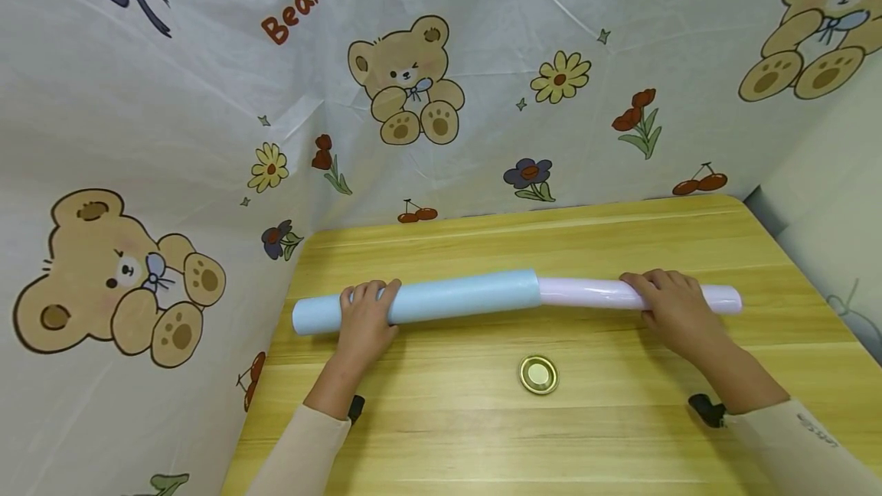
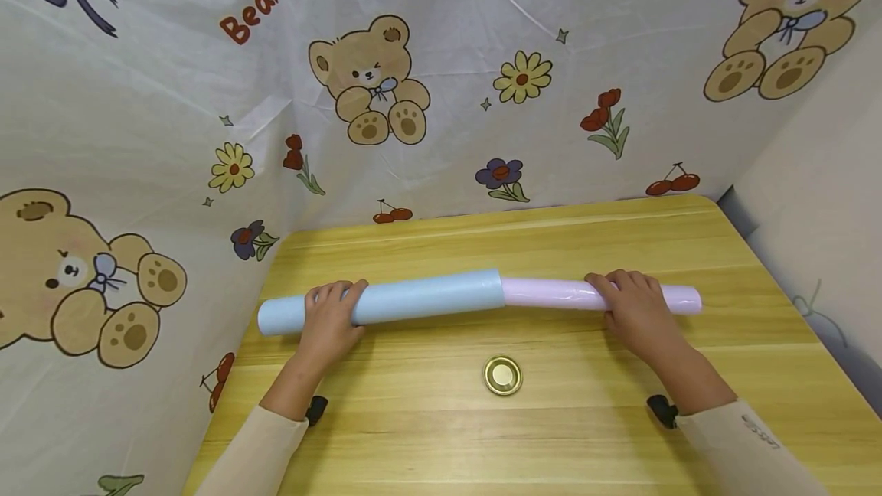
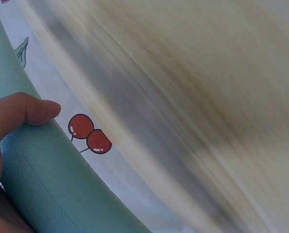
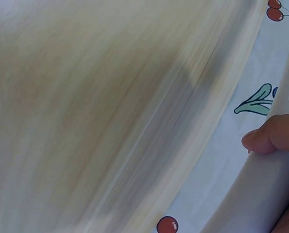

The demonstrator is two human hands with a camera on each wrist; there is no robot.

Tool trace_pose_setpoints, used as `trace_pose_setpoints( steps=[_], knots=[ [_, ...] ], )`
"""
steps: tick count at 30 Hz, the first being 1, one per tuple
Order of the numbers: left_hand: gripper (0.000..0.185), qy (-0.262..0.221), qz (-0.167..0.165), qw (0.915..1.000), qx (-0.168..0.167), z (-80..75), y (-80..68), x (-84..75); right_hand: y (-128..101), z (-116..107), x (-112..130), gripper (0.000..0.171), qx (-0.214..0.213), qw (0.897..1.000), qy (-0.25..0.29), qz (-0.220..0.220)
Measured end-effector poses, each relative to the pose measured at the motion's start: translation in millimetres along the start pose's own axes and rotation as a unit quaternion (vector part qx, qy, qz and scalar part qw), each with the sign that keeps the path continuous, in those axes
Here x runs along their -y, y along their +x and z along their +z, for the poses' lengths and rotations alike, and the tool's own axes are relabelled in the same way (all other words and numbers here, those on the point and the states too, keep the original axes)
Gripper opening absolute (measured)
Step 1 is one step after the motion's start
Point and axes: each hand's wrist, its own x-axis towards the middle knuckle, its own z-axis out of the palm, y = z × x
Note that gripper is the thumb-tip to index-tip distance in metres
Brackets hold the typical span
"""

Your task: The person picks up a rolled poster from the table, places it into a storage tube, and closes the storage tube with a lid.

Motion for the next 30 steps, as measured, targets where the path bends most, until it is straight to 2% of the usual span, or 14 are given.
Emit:
trace_pose_setpoints(
  steps=[16,30],
  knots=[
    [0.083,-0.001,0.006,1.0,-0.006,1.1,0.1,0.4,4.7,-2.0,6.7,0.068,-0.011,1.0,-0.008,-0.016],
    [0.084,0.0,0.009,1.0,-0.001,2.5,0.5,0.1,8.9,1.0,16.4,0.067,0.003,1.0,0.0,-0.009]
  ],
)
